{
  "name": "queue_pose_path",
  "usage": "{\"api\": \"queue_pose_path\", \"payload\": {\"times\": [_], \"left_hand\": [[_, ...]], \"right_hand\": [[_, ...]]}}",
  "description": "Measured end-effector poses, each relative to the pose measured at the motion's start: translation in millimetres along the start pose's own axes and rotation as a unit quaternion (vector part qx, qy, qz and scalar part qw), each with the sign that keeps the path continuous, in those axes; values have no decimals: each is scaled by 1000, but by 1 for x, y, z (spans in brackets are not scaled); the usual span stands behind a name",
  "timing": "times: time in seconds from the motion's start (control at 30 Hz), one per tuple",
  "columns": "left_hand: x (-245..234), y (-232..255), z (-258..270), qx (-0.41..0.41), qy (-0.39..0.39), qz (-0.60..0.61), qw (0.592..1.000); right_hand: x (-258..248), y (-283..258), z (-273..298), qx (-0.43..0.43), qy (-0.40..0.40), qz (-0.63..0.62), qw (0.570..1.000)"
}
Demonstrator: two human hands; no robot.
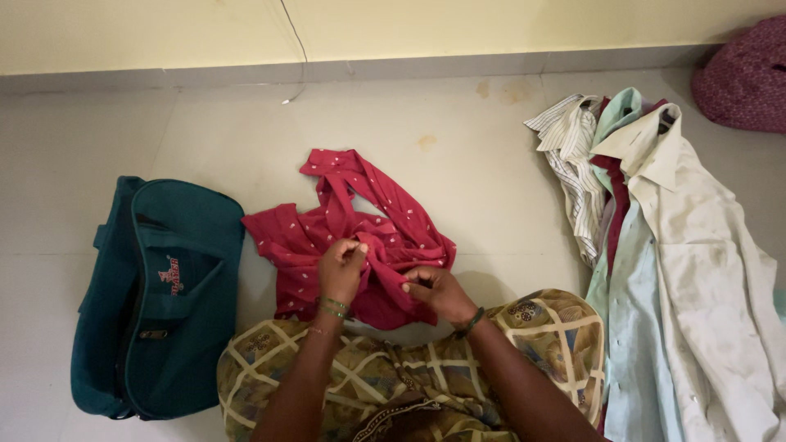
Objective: The person picks up a red shirt from a pile on the floor, buttons the collar, and then lays it flat to fold it.
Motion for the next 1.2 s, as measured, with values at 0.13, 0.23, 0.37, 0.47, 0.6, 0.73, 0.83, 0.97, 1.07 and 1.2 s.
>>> {"api": "queue_pose_path", "payload": {"times": [0.13,0.23,0.37,0.47,0.6,0.73,0.83,0.97,1.07,1.2], "left_hand": [[8,-7,-22,59,-39,-46,996],[19,-28,-38,-1,-80,-23,997],[30,-38,-58,24,-135,-40,990],[41,-52,-66,-45,-153,-10,987],[53,-65,-72,-63,-143,34,987],[58,-83,-72,-53,-151,20,987],[57,-96,-72,-118,-151,52,980],[46,-87,-63,-135,-158,86,974],[19,-63,-52,-22,-127,6,992],[-17,-66,-20,-66,-59,30,996]], "right_hand": [[-6,6,-1,51,18,-25,998],[-9,15,-2,81,40,-67,994],[-15,30,-5,103,60,-170,978],[-16,36,-8,138,67,-178,972],[-17,32,-9,123,76,-246,958],[-16,37,-12,133,65,-254,956],[-12,43,-17,126,45,-221,966],[-13,56,-18,165,43,-171,970],[-19,62,-20,176,85,-172,966],[-18,60,-22,164,88,-182,965]]}}
Point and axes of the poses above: each hand's wrist, its own z-axis away from the middle knuckle, its own x-axis out of the palm, y = z × x, the point moved 7 cm from there along -z, towards the middle knuckle, and after that the axes turned 12 degrees about z, right-handed, at the moved point
